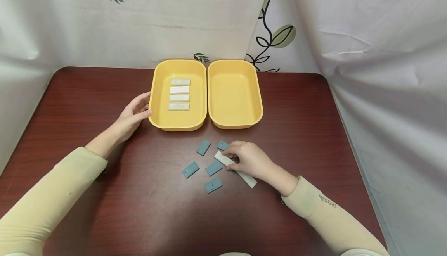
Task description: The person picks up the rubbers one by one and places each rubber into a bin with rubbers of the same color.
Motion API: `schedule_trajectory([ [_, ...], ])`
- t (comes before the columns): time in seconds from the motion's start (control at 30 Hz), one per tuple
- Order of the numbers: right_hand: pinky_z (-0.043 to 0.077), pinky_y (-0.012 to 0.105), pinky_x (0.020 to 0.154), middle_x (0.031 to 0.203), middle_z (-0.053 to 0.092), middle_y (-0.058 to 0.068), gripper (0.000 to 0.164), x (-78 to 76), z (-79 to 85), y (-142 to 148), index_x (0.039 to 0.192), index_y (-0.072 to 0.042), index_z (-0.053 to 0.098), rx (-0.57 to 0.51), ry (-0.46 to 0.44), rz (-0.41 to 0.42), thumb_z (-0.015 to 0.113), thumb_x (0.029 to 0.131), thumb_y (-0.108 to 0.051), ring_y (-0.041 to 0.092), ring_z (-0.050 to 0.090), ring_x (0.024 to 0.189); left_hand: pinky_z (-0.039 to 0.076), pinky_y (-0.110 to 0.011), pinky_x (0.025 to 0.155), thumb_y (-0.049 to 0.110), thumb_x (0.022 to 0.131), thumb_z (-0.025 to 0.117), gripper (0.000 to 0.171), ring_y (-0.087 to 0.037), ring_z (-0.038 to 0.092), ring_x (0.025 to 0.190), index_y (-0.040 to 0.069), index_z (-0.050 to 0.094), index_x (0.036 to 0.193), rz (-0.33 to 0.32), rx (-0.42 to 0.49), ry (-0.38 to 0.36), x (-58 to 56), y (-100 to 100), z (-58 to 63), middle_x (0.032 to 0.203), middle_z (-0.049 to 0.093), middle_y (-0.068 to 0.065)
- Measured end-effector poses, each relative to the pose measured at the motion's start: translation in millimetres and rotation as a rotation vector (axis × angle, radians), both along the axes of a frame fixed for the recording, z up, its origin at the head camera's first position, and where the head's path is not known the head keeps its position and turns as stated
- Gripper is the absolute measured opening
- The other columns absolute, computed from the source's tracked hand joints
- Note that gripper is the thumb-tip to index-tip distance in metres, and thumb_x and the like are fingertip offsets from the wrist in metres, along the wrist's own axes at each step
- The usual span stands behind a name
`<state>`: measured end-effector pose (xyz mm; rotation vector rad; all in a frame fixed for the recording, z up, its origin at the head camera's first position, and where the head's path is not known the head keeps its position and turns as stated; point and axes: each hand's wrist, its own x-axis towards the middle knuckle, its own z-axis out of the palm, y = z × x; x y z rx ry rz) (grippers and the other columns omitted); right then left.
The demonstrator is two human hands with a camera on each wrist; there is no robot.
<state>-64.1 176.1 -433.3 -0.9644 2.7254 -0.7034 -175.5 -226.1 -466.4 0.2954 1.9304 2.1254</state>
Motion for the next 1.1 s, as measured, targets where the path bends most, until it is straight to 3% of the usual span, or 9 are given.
schedule_trajectory([
  [0.7,0.054,0.022,0.074,0.092,0.068,-0.004,0.035,2.5,7.1,-13,0.11,-0.01,0.08,0.035,-0.036,-0.042,0.095,0.079,-0.015,0.008,0.062,0.084,0.051,-0.014,0.102,-0.005,0.104,0.055,0.065,-0.01,0.054,0.128,0.003,0.032,0.164,-0.002,0.001,-0.002,-0.5,0,-0.7,0.144,0.051,0.004],
  [1.1,0.057,0.023,0.077,0.096,0.069,-0.003,0.033,4.7,6.5,-15,0.109,-0.011,0.076,0.006,-0.055,-0.058,0.093,0.081,-0.012,0.009,0.065,0.087,0.052,-0.013,0.1,-0.005,0.103,0.055,0.066,-0.01,0.054,0.127,0.003,0.032,0.164,0.002,0.002,-0.013,0.1,-1,0.0,0.142,0.052,0.003],
])
